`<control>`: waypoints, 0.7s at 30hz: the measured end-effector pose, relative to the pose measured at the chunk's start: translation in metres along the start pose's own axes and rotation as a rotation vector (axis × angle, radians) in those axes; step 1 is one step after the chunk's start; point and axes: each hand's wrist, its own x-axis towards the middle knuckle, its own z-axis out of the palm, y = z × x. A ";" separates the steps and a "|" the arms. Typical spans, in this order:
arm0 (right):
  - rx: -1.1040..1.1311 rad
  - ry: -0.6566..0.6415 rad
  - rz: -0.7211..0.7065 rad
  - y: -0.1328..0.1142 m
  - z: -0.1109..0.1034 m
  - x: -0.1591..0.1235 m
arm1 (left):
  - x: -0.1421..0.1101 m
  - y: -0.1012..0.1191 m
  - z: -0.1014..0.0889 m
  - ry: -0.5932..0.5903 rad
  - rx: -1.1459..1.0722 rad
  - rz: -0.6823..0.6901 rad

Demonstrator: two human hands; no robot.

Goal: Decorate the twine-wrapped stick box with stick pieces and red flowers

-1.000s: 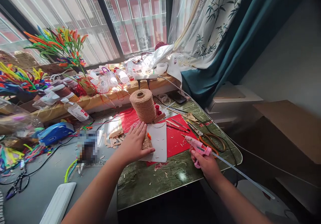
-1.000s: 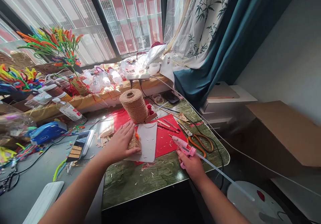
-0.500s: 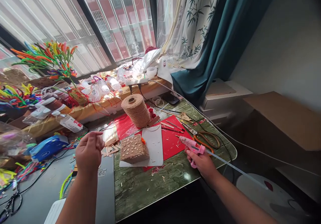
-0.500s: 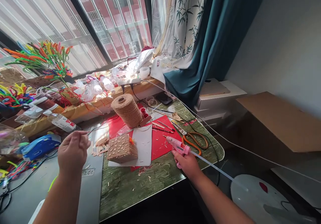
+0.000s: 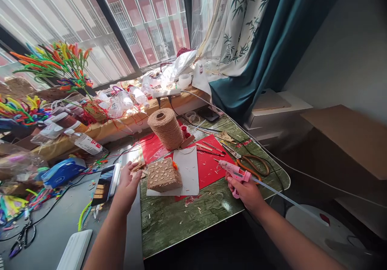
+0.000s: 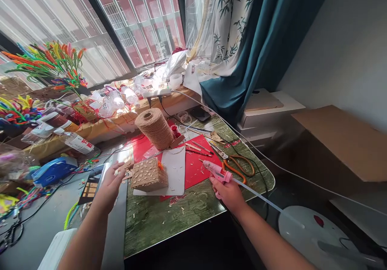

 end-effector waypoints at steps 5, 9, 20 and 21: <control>-0.018 0.023 0.005 -0.002 0.002 -0.001 | -0.021 0.046 0.014 -0.146 0.479 0.473; -0.046 0.043 -0.012 -0.004 0.005 -0.002 | -0.013 0.047 0.029 -0.309 0.547 0.570; -0.018 0.029 0.001 0.000 0.002 -0.002 | -0.007 0.019 0.006 -0.277 0.253 0.418; -0.020 0.031 -0.005 0.000 0.002 -0.002 | -0.007 0.011 0.005 -0.287 0.151 0.377</control>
